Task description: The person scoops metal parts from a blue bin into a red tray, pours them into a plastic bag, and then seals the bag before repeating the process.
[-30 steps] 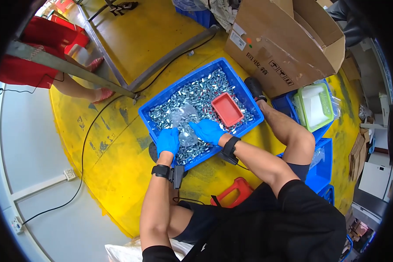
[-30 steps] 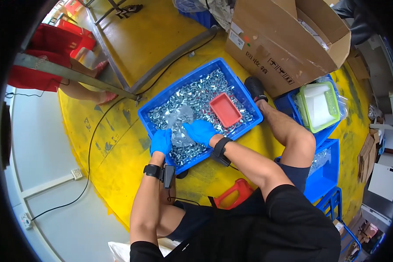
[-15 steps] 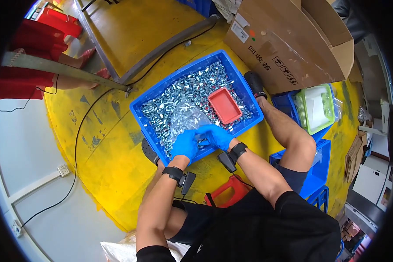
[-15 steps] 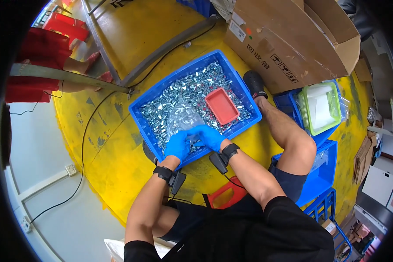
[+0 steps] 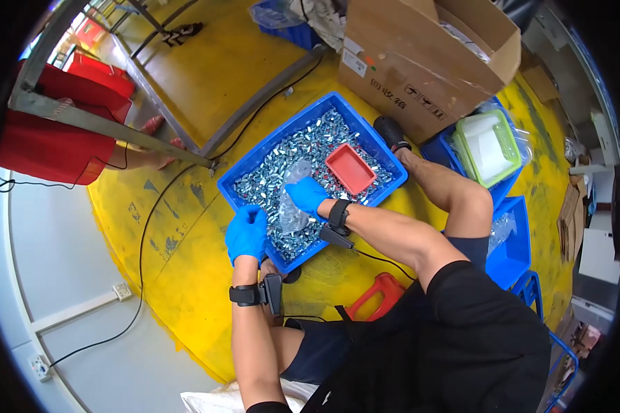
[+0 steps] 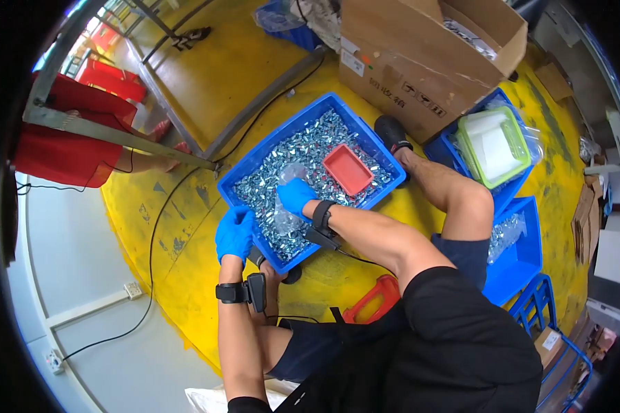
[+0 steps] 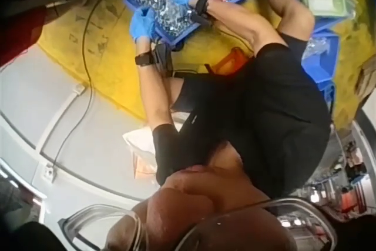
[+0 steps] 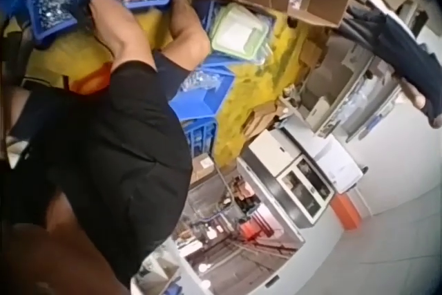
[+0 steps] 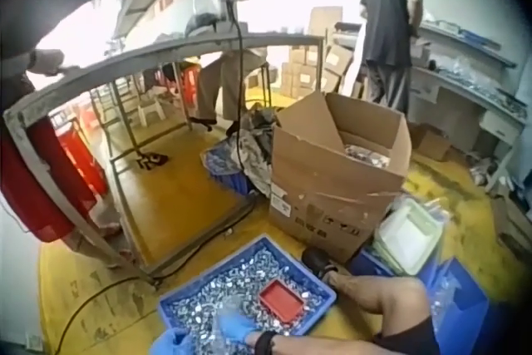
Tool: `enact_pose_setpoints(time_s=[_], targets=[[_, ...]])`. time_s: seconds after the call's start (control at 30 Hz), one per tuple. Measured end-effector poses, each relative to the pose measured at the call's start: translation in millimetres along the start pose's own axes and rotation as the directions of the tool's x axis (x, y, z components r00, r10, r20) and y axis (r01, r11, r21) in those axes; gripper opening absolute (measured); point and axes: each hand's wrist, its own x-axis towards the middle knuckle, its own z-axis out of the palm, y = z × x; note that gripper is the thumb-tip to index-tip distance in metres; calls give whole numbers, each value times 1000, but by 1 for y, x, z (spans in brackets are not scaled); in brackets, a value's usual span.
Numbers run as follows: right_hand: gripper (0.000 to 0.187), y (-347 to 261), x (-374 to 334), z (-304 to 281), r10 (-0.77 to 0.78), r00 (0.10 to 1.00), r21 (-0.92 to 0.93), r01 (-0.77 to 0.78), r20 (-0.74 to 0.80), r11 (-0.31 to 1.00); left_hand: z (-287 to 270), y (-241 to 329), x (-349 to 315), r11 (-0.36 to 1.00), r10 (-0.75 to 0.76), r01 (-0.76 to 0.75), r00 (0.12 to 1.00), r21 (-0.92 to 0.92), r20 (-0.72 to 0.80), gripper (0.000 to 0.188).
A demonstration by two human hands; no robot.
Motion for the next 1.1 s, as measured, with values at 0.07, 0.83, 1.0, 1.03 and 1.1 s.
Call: enact_pose_setpoints(time_s=[0.07,0.83,1.0,1.03,1.1], targets=[[30,-27,-26,-27,-433,888,-438,454,154,775,-3,-17,-3,999,34,-39,978,-18,-205,26],[35,219,-478,-372,74,806,-305,-305,-588,902,52,86,17,806,590,-566,789,-173,173,22],[36,302,-470,-357,547,755,-77,-609,-362,789,42,85,24,858,513,-500,838,-114,184,29],[36,312,-458,-351,540,766,-85,-599,-348,796,43,82,21,869,492,-470,855,-154,165,32],[38,327,-438,-334,450,865,-436,-501,-223,748,46,76,11,882,445,-409,886,-235,126,40]])
